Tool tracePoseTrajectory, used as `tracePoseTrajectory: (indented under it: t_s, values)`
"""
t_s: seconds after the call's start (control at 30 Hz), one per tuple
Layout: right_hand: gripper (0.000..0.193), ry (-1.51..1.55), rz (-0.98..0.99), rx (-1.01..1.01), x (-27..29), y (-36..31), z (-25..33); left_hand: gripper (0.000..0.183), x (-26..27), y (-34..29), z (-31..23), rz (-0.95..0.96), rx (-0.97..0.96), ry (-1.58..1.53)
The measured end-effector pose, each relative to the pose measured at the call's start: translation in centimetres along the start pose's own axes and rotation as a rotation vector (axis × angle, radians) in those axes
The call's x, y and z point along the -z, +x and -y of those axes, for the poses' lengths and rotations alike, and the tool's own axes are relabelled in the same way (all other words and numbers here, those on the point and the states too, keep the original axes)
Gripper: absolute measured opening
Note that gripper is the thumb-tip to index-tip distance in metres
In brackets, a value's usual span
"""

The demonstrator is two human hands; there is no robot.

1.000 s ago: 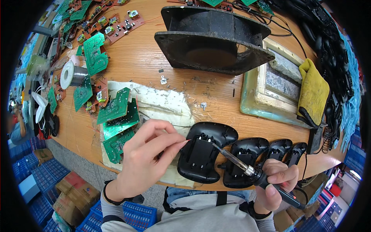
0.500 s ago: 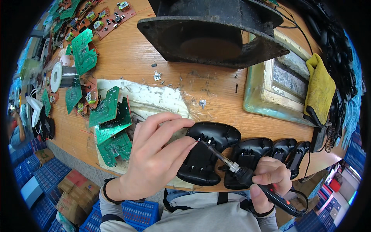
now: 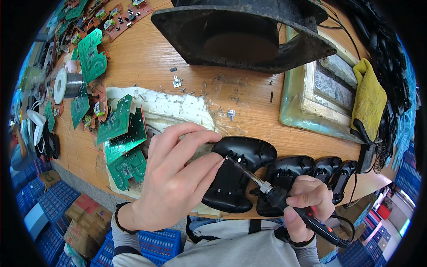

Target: Soldering wires and components onto circuit boards and into plastic housings.

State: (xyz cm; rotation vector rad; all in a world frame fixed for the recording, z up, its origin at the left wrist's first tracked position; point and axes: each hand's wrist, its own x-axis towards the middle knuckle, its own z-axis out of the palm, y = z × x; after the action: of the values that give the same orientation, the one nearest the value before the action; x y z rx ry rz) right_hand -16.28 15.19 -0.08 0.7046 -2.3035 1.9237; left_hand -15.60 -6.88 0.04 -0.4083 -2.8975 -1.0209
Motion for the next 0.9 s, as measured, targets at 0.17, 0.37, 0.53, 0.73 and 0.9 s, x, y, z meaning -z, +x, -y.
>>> tracePoseTrajectory:
  t_s: [0.17, 0.37, 0.53, 0.73, 0.9]
  values:
    - [0.016, 0.013, -0.002, -0.005, -0.1, 0.1, 0.2, 0.017, 0.2, 0.2, -0.2, 0.012, 0.005, 0.016]
    - [0.019, -0.063, 0.164, 0.041, 0.5, 0.5, 0.7, 0.016, 0.3, 0.4, -0.5, 0.025, 0.017, 0.030]
    - [0.019, -0.062, 0.187, 0.099, 1.0, 0.5, 0.7, 0.016, 0.3, 0.5, -0.6, 0.031, 0.022, 0.041]
    - [0.024, -0.055, 0.230, 0.145, 2.3, -0.5, 1.2, 0.016, 0.3, 0.4, -0.6, 0.048, 0.038, 0.053]
    - [0.025, -0.067, 0.247, 0.149, 3.6, -1.0, 1.3, 0.016, 0.4, 0.6, -0.7, 0.046, 0.019, 0.054]
